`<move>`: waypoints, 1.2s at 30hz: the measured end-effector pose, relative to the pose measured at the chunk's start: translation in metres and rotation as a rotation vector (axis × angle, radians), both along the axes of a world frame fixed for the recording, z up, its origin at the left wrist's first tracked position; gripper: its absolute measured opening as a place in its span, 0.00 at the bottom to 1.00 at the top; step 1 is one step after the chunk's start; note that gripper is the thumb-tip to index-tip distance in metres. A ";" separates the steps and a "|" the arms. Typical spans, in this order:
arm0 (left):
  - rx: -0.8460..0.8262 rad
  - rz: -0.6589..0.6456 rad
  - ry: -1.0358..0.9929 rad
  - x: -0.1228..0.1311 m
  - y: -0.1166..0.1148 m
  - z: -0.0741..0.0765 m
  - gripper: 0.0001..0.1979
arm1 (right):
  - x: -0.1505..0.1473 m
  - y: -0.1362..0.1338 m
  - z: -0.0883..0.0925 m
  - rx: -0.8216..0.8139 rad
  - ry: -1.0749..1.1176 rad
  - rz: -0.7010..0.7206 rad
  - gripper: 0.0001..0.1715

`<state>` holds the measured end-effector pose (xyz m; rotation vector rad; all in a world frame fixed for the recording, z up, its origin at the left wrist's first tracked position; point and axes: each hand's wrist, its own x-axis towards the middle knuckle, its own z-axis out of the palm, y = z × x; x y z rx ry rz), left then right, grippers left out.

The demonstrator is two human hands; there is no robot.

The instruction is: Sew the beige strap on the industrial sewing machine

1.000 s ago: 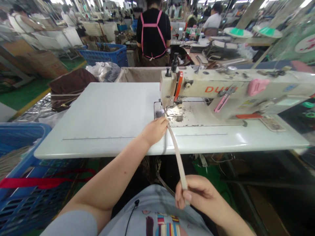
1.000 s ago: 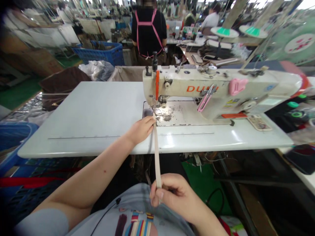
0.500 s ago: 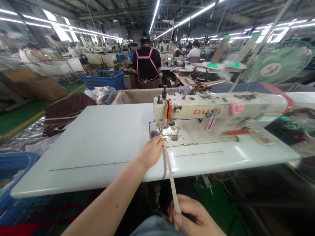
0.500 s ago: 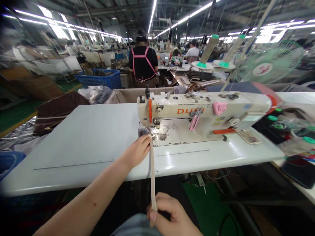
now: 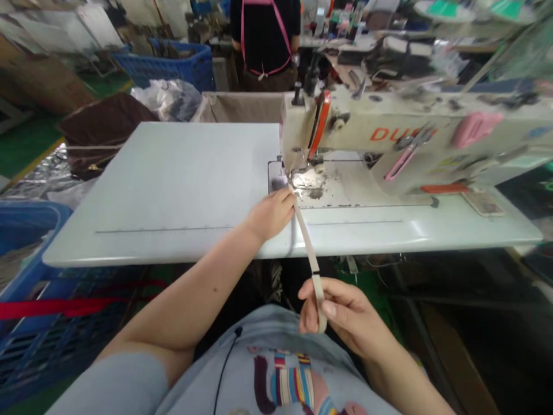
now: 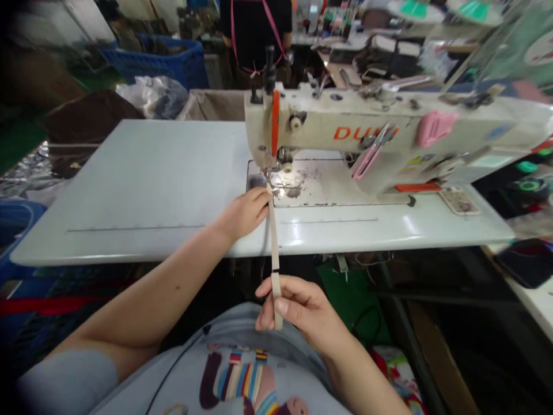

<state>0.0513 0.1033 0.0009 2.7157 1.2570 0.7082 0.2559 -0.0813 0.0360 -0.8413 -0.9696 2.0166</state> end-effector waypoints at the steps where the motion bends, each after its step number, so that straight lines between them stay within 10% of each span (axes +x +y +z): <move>1: -0.009 0.003 -0.005 -0.001 0.000 -0.001 0.10 | 0.002 -0.001 0.003 0.009 0.029 0.051 0.22; 7: -0.030 0.028 0.037 -0.001 0.000 -0.001 0.10 | 0.013 0.006 0.030 0.343 -0.404 0.097 0.13; 13: -0.011 0.033 0.057 0.001 0.000 0.000 0.10 | 0.026 0.002 0.042 0.201 0.201 0.211 0.17; 19: 0.004 0.033 0.049 0.000 0.001 -0.001 0.09 | 0.030 0.003 0.058 0.317 -0.160 0.141 0.14; 36: 0.024 0.034 0.058 0.001 0.000 -0.002 0.08 | 0.017 0.008 0.050 0.407 -0.180 0.259 0.19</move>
